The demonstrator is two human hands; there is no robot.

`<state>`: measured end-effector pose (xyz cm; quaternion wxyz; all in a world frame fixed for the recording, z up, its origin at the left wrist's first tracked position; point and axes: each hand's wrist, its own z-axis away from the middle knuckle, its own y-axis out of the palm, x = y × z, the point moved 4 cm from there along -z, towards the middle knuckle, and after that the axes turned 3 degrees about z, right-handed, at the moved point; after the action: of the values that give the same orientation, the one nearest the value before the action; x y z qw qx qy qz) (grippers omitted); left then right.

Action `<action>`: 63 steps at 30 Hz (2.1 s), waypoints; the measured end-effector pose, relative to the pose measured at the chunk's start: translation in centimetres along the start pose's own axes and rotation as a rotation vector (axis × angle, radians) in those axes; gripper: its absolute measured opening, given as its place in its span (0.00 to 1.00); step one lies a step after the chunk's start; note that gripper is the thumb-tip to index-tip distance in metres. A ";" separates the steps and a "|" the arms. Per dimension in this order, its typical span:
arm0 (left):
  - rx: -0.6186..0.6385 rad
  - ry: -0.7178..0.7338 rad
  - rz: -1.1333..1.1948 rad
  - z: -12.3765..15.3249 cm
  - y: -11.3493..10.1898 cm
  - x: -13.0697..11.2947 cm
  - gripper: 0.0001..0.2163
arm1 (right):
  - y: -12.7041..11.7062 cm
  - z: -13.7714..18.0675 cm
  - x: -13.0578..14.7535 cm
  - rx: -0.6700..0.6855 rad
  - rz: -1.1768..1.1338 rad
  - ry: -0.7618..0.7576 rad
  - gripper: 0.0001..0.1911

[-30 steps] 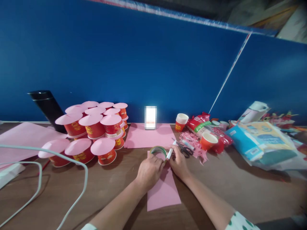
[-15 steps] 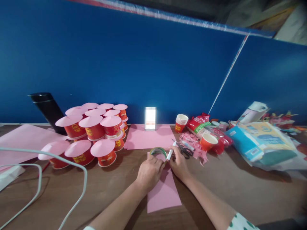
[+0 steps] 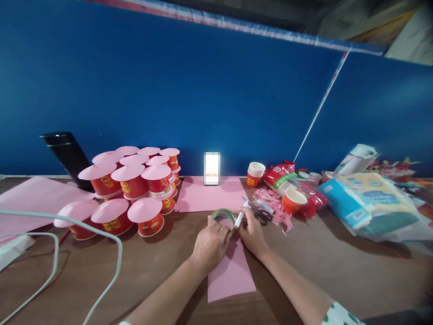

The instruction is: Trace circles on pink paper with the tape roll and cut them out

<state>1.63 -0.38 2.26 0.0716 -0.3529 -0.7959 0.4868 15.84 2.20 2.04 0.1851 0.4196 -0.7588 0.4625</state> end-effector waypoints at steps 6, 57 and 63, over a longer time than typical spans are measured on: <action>-0.005 0.008 -0.029 -0.1 0.0 0.0 0.12 | -0.1 0.0 0.0 0.007 0.007 0.012 0.14; -0.043 0.023 -0.042 0.0 0.1 -0.1 0.12 | 0.0 0.1 -0.1 0.013 0.005 0.035 0.15; -0.044 0.029 -0.062 -0.1 0.1 -0.1 0.12 | -0.1 0.0 0.1 -0.005 0.024 0.022 0.15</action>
<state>1.78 -0.33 2.22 0.0902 -0.3367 -0.8158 0.4615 15.90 2.12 2.14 0.1888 0.4048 -0.7631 0.4672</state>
